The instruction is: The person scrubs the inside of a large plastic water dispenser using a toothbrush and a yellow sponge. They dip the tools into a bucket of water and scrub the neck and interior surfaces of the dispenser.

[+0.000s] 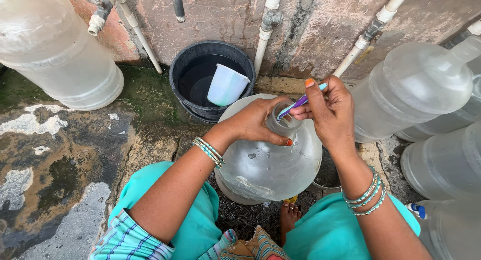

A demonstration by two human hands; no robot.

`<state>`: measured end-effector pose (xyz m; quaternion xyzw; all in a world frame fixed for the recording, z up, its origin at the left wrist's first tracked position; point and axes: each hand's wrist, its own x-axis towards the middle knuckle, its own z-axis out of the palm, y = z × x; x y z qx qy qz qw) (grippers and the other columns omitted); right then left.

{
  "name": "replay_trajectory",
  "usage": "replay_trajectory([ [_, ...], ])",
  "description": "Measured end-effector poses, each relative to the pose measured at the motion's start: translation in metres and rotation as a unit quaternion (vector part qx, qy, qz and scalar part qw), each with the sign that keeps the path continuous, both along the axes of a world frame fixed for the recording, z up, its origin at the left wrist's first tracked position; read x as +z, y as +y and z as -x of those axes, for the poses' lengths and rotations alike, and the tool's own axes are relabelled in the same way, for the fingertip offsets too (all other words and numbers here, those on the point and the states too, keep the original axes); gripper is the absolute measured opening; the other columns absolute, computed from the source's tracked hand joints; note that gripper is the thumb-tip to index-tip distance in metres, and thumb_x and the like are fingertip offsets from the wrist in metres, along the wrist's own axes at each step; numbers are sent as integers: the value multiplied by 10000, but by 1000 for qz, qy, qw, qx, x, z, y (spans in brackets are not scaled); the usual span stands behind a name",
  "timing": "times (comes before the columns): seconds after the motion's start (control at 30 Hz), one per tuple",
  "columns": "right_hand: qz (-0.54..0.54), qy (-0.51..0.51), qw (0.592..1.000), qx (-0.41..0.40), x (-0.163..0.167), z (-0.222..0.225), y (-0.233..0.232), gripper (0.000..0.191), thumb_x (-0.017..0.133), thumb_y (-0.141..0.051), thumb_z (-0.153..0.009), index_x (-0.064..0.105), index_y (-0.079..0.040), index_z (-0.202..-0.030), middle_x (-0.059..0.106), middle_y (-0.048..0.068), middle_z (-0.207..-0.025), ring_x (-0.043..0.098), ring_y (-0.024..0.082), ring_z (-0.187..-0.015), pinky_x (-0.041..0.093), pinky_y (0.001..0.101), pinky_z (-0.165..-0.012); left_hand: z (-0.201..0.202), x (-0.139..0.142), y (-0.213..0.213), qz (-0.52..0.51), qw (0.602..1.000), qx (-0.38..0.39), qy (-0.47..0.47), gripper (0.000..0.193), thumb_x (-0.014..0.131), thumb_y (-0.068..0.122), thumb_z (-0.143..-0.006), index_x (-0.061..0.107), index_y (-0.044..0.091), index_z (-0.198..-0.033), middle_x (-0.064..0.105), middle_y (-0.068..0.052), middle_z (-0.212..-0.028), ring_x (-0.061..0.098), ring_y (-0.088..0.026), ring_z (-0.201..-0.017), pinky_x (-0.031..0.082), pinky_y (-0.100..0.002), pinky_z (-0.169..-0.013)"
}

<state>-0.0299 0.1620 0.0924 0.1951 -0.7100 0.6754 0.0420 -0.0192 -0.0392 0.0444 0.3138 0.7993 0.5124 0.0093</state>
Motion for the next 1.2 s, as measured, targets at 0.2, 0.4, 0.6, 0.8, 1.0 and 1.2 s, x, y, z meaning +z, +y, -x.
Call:
replay_trajectory([
  [0.2,32,-85,996,20,-6,2,6,221,586,-214,-1069,563,-12,-985,676,79,-828,733,156,-688,607,252,-589,-4,-1,-3,-15,1000,-5,17,882,933,395,-645,561,71,-1376,745,-139,-1198,722,-280,-1140,533,-365,-1011],
  [0.4,-65,-110,991,29,-1,7,19,250,579,-259,-1053,687,-39,-1005,693,39,-781,665,103,-626,548,236,-572,-1,-5,-6,-17,1000,-12,-6,965,931,375,-642,494,70,-1447,741,-127,-1217,714,-259,-1145,522,-355,-1026],
  [0.6,-159,-48,985,47,8,14,12,309,526,-326,-1099,657,-73,-979,571,-4,-745,470,69,-549,366,230,-500,5,-8,-5,-20,999,-34,-14,889,923,332,-616,541,86,-1381,760,-100,-1188,723,-241,-1131,521,-346,-1021],
  [0.8,-274,178,931,163,31,11,-2,298,493,-287,-1114,610,-45,-985,646,-1,-849,609,126,-783,511,287,-723,7,-10,-6,-7,999,-32,-21,815,914,340,-653,577,86,-1350,762,-104,-1173,727,-255,-1117,531,-352,-1012],
  [1.0,-299,174,931,121,29,8,-10,273,557,-255,-1059,668,-34,-943,692,20,-831,643,104,-775,516,292,-708,7,-8,-8,25,999,-9,-29,889,923,367,-614,535,73,-1358,748,-140,-1162,707,-289,-1120,521,-359,-990],
  [1.2,-248,151,951,110,24,7,-4,274,536,-241,-1095,661,-31,-972,679,26,-857,605,88,-803,510,272,-737,8,-15,1,-40,998,1,-46,940,898,257,-591,490,87,-1421,720,-122,-1210,696,-266,-1137,509,-361,-1030],
])
